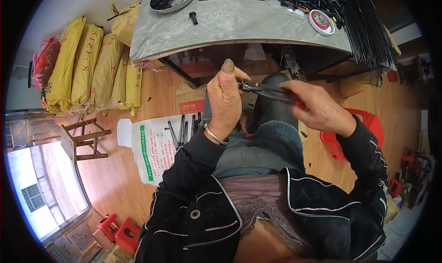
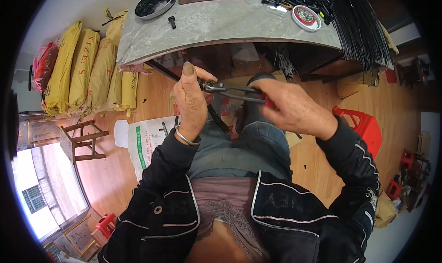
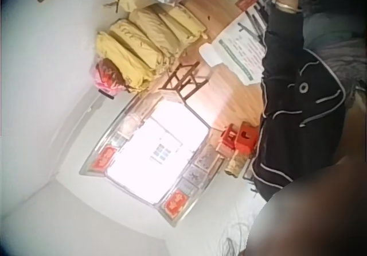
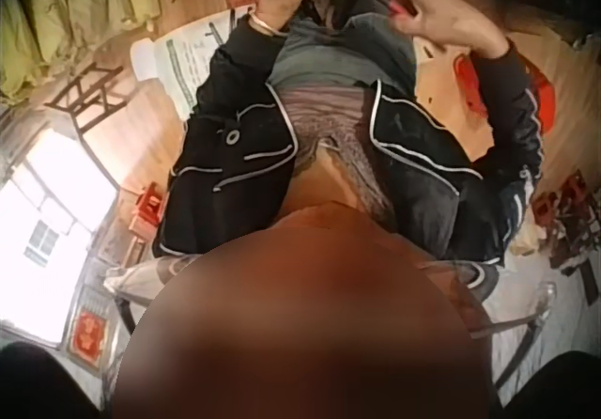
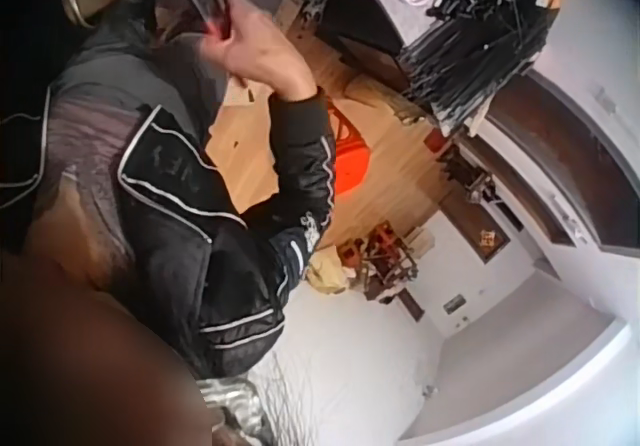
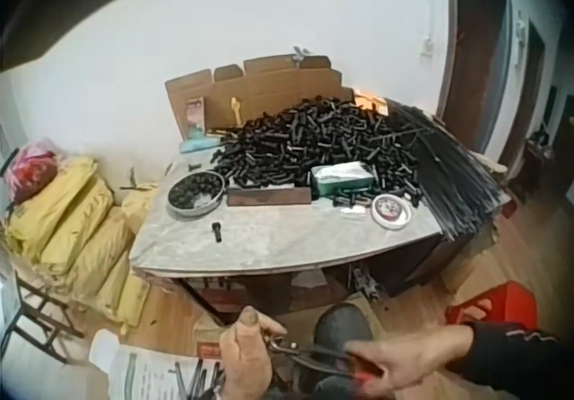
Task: Assembling and trimming bundles of black rods or wires at a workstation.
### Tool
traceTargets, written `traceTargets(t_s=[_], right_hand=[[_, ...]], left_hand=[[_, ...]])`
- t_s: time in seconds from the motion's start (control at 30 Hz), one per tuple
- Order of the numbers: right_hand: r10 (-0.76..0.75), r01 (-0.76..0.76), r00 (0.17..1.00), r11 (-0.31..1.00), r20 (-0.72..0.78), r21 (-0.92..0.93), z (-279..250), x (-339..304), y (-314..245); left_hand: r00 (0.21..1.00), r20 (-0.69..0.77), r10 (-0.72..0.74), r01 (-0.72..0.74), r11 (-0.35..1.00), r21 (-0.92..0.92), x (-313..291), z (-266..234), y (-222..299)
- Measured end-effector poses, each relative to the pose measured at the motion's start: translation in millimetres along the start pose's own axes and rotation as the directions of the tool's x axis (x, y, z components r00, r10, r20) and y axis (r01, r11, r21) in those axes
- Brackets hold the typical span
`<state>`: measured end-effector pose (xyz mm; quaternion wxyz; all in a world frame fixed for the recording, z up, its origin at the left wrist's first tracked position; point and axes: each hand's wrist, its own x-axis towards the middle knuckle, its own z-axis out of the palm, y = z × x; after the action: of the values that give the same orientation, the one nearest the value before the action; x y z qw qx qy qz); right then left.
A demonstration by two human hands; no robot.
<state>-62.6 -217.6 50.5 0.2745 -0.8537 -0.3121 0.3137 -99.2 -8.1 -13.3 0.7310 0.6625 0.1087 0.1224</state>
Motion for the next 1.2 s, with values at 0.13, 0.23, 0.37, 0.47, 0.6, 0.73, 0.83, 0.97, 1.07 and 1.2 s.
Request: traceTargets(t_s=[0.13,0.23,0.37,0.47,0.6,0.73,0.83,0.97,1.07,1.2], right_hand=[[-0.035,0.023,0.999,0.919,0.024,0.393,30,-3,9],[-0.139,-0.350,0.891,0.396,0.432,0.849,41,-2,16],[-0.057,-0.255,0.941,0.528,0.334,0.810,29,-1,3],[-0.038,-0.290,0.928,0.550,0.370,0.784,24,-4,2],[-0.061,-0.267,0.931,0.560,0.360,0.784,26,-4,9],[-0.017,-0.300,0.922,0.598,0.386,0.743,27,-3,5],[-0.041,-0.274,0.931,0.579,0.363,0.768,32,0,11],[0.051,-0.357,0.922,0.499,0.385,0.790,48,-1,9],[0.141,-0.451,0.891,0.389,0.432,0.804,53,-6,-3],[0.160,-0.422,0.906,0.443,0.393,0.791,49,-3,-7]], left_hand=[[0.999,0.049,0.010,-0.009,1.000,-0.022,2,1,2],[0.995,0.061,0.072,-0.075,0.996,0.046,0,0,3],[0.993,0.105,0.062,-0.068,0.997,0.047,4,2,2],[0.990,0.130,0.058,-0.063,0.997,0.038,5,4,2],[0.979,0.205,-0.004,0.007,1.000,-0.019,7,2,-3],[0.976,0.216,-0.006,0.011,1.000,-0.021,7,1,-2],[0.972,0.232,-0.033,0.039,0.999,-0.024,7,0,-1],[0.968,0.243,-0.070,0.076,0.997,-0.017,7,2,-1],[0.971,0.233,-0.045,0.048,0.999,-0.009,8,5,-4],[0.978,0.127,0.164,-0.176,0.980,0.091,11,5,-15]])
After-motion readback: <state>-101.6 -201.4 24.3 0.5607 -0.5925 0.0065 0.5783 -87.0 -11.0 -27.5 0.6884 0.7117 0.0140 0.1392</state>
